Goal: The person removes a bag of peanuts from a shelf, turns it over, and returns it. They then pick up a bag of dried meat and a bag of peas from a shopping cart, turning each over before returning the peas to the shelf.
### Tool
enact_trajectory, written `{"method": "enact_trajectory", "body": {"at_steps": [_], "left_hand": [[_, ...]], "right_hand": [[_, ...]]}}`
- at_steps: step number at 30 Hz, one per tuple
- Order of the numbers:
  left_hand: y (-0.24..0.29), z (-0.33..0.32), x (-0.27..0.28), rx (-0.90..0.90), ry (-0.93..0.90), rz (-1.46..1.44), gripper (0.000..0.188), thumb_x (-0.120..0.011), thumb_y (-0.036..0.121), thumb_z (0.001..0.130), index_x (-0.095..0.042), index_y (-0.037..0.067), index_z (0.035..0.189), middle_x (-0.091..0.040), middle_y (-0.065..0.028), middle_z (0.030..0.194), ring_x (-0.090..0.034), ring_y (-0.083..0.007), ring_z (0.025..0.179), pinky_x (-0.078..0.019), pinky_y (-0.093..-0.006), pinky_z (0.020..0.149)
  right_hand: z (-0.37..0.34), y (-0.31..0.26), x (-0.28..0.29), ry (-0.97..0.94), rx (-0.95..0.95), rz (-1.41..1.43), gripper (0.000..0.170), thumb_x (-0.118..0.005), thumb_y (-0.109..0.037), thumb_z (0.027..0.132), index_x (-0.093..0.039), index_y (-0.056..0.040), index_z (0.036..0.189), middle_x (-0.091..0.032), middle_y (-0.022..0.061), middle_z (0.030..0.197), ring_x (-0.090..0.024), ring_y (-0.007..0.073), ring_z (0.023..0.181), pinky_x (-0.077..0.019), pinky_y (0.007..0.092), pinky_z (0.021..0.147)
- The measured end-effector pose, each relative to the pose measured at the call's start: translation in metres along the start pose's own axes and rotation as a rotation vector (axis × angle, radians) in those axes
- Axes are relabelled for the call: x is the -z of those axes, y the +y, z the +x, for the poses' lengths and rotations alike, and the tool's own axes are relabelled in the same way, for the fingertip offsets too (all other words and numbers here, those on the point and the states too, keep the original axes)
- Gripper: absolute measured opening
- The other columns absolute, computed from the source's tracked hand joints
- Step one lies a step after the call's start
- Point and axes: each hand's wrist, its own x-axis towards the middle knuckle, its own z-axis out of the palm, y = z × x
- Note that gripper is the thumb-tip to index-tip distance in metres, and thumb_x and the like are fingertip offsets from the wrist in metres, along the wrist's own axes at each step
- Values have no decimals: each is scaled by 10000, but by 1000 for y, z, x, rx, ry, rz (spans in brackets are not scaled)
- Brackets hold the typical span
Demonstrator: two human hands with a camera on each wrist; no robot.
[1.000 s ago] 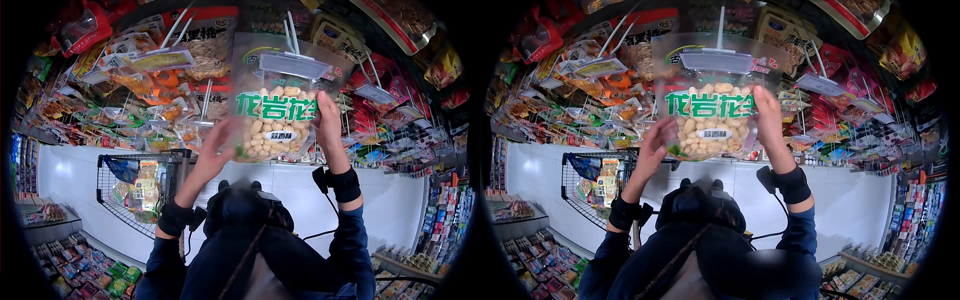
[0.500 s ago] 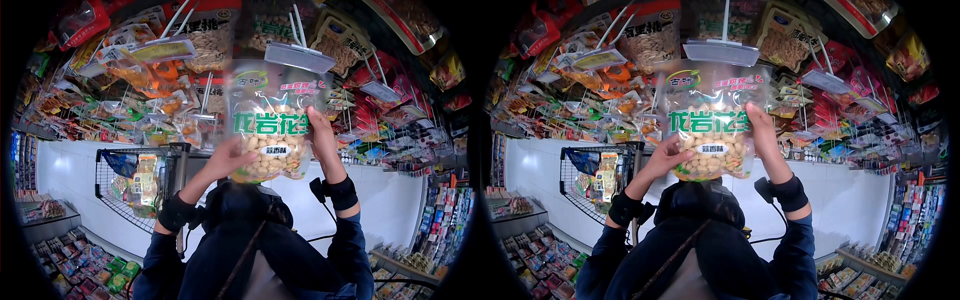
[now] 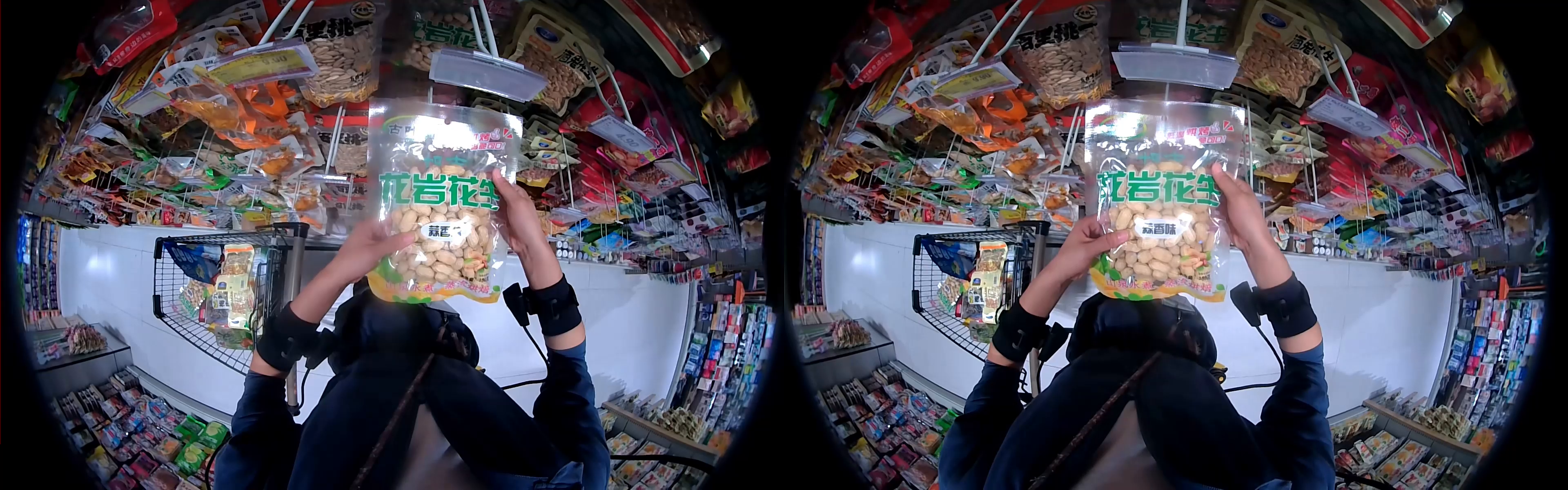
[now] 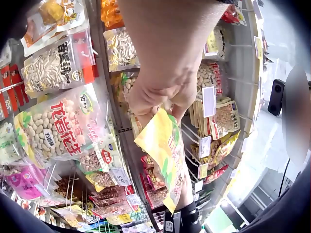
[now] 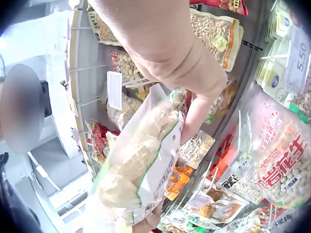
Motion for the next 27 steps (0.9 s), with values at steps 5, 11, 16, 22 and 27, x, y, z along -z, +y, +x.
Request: {"method": "enact_trajectory", "body": {"at_steps": [5,11,16,22,27], "left_hand": [[-4,2,6,-32,62,112,265,-538,143,821,-526,-19,1030,-600,-50,906,-548,-81,819,-441,-225,734],[-41,24,42,-122,377,268,280,-448,256,870,-572,11,928,-589,-9,814,-526,-61,724,-426,-207,669],[-29,24,33,-18,268,-87,296,-377,253,892,-547,18,950,-555,-9,835,-506,-83,715,-415,-209,669],[-40,-2,16,-52,-132,-442,387,-410,273,848,-412,-8,1114,-491,-83,946,-476,-146,774,-413,-235,632],[-33,3,-14,157,-552,-869,432,-443,403,794,-463,-10,917,-432,-58,652,-384,-131,541,-296,-230,516]], "right_hand": [[-2,4,0,-20,37,94,365,-452,-294,864,-462,23,1045,-547,100,972,-544,161,868,-455,289,760],[-30,8,-7,-118,66,-55,410,-445,-323,859,-408,-13,1126,-490,94,1060,-527,160,898,-449,309,790],[-60,4,-37,-466,198,-20,467,-428,-336,860,-342,-25,1197,-424,114,1161,-471,199,1018,-436,346,822],[-21,26,-16,-355,36,-241,436,-476,-258,852,-335,-42,1204,-440,97,1155,-467,192,1037,-440,334,816],[-8,57,-10,-453,-133,152,564,-513,-180,832,-222,-57,1300,-363,88,1240,-363,175,1143,-305,341,950]]}}
